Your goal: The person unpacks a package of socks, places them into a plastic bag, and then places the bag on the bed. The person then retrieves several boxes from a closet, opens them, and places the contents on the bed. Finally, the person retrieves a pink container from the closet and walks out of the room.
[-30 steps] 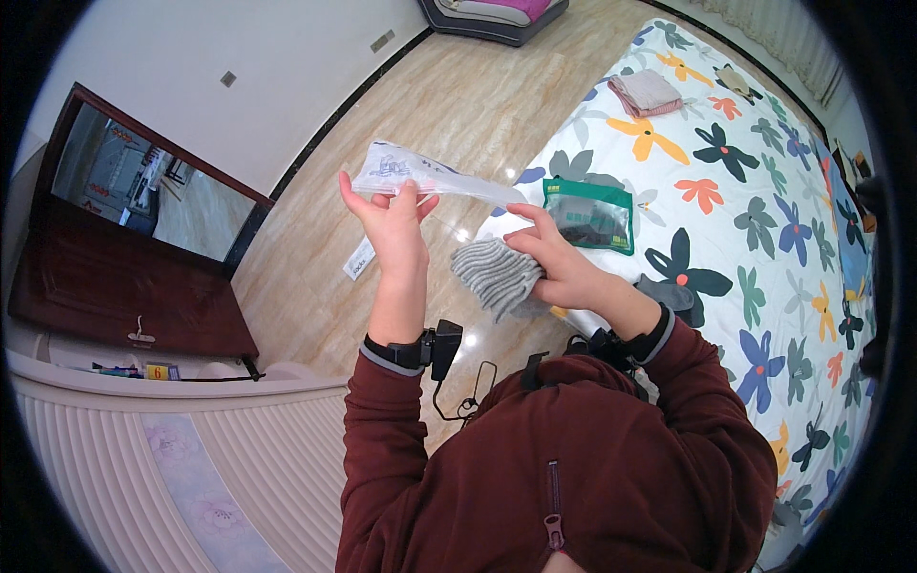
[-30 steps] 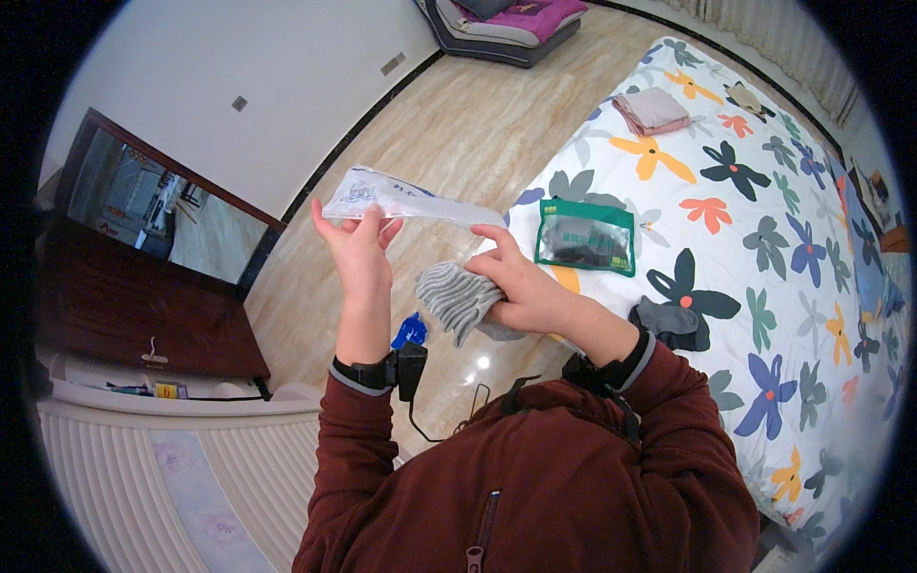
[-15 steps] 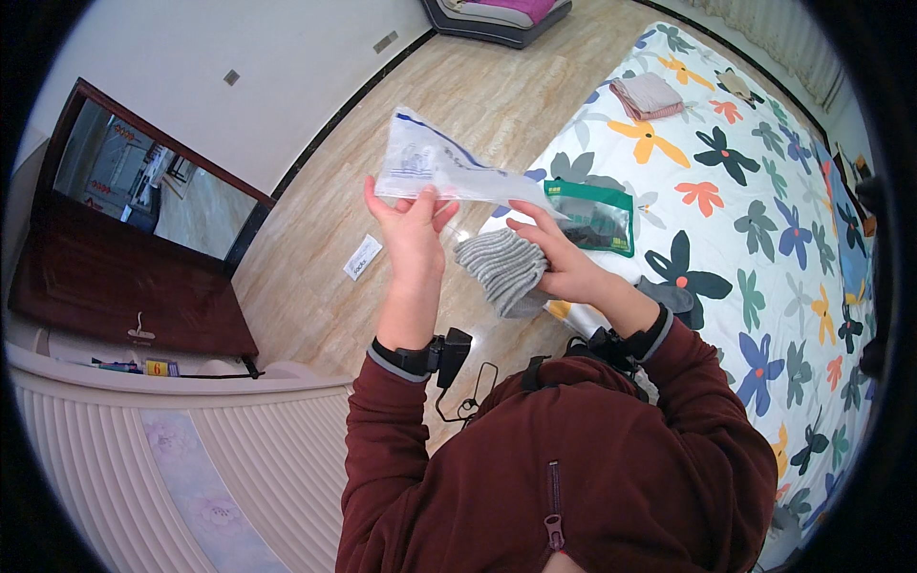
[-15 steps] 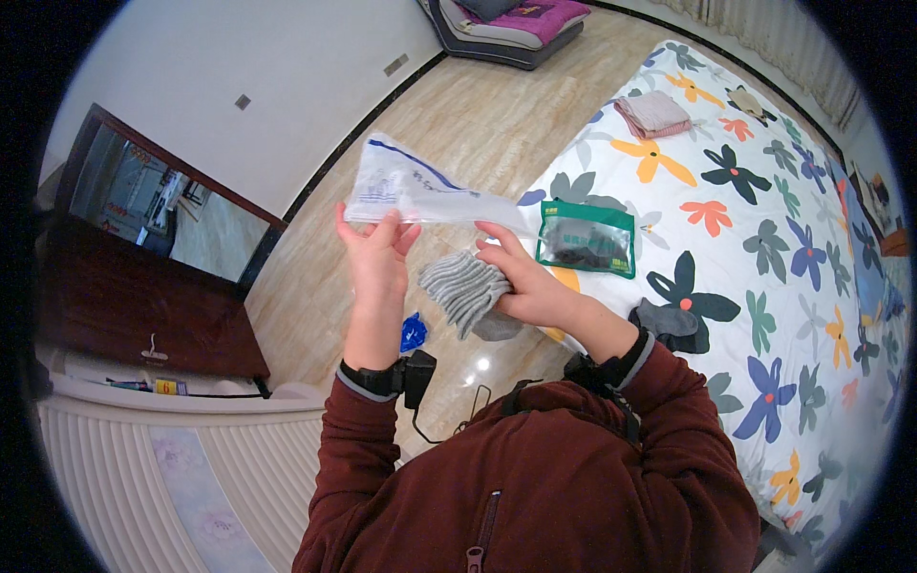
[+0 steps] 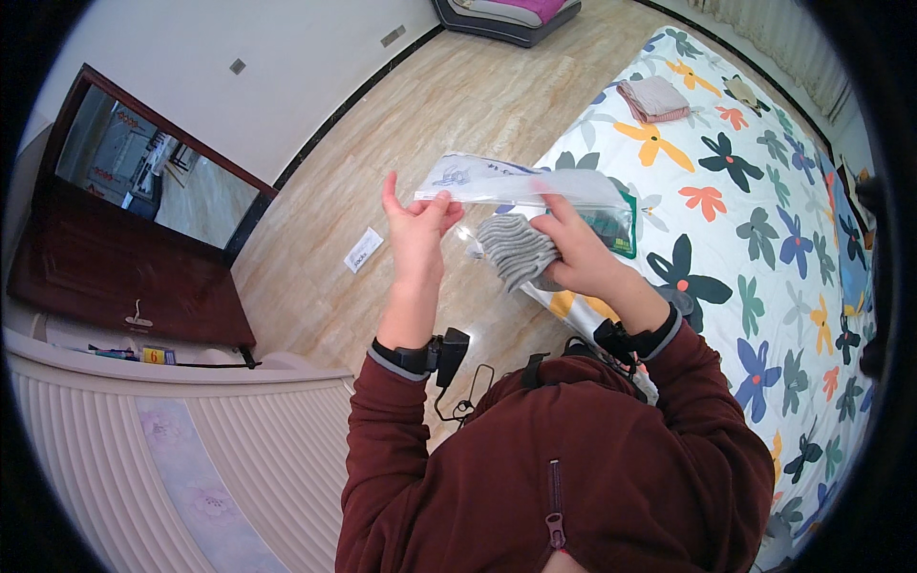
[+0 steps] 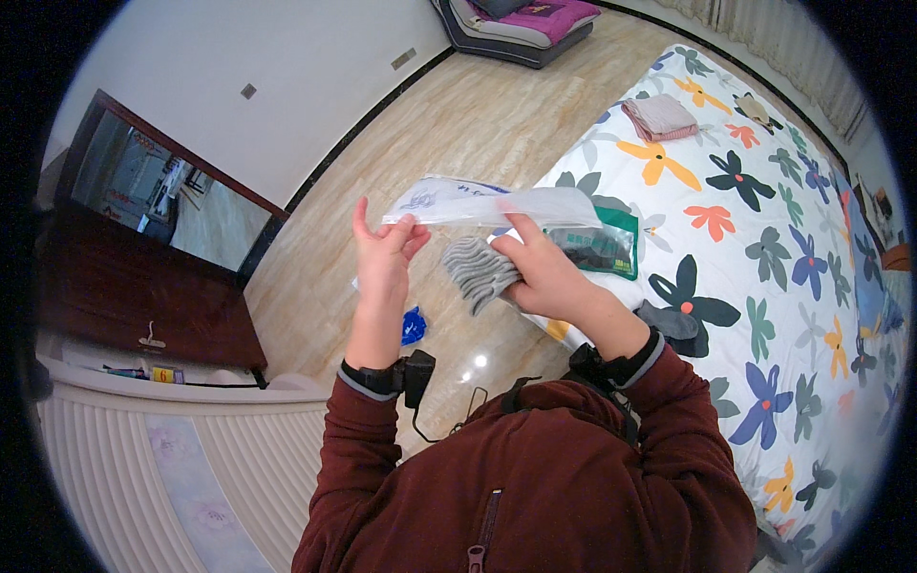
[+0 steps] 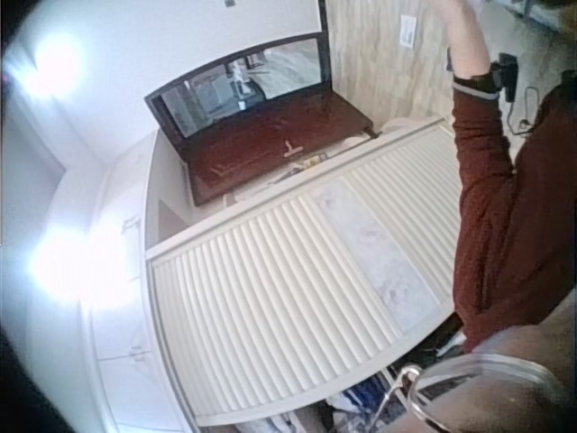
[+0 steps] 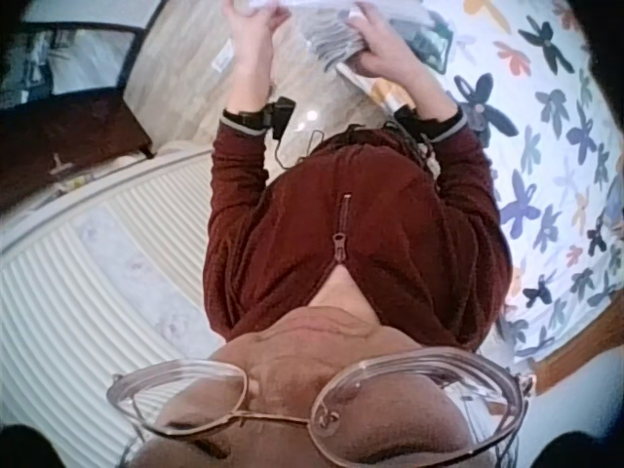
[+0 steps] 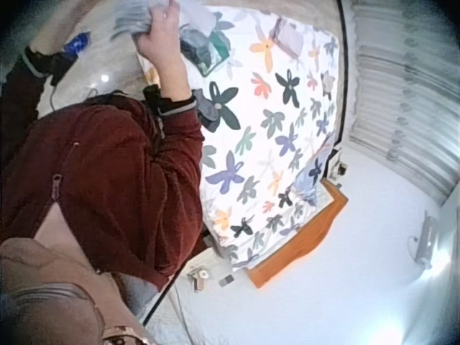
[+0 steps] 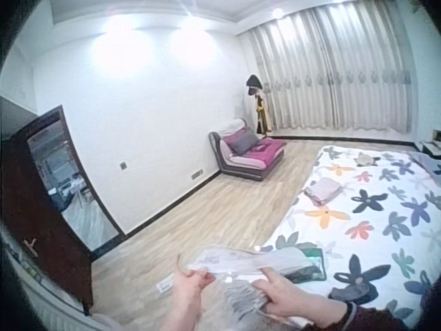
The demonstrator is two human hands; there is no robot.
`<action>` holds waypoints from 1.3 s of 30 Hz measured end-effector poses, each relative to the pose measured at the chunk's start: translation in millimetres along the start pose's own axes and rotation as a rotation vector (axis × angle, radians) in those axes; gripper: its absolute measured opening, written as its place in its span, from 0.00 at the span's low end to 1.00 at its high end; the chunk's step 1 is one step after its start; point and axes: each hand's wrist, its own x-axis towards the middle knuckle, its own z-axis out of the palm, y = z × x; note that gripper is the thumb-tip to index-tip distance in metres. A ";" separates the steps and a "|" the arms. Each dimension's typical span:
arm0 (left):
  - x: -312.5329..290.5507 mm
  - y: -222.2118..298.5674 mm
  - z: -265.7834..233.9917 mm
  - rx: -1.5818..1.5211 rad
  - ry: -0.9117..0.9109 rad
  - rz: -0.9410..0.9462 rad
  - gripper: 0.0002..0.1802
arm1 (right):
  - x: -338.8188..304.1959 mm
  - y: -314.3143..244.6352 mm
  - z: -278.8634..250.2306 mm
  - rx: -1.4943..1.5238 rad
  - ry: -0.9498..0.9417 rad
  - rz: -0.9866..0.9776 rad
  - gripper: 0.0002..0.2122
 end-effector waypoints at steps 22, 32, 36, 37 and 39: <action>-4.3 -19.2 2.1 1.236 -0.498 0.541 0.13 | 2.3 -5.4 -4.5 -0.024 -0.438 -0.225 0.16; 12.7 -25.5 -20.7 1.249 -0.067 0.673 0.19 | -5.4 32.3 4.9 0.040 -0.582 0.018 0.21; 4.7 -31.6 -10.8 1.318 -0.115 0.650 0.22 | 0.4 34.5 14.0 0.688 -0.401 0.373 0.24; 1.8 -34.6 -8.0 1.324 -0.137 0.639 0.22 | 2.4 32.5 17.0 0.892 -0.349 0.477 0.23; -2.5 -39.3 -3.8 1.343 -0.190 0.568 0.23 | 7.1 28.4 21.6 1.195 -0.258 0.624 0.20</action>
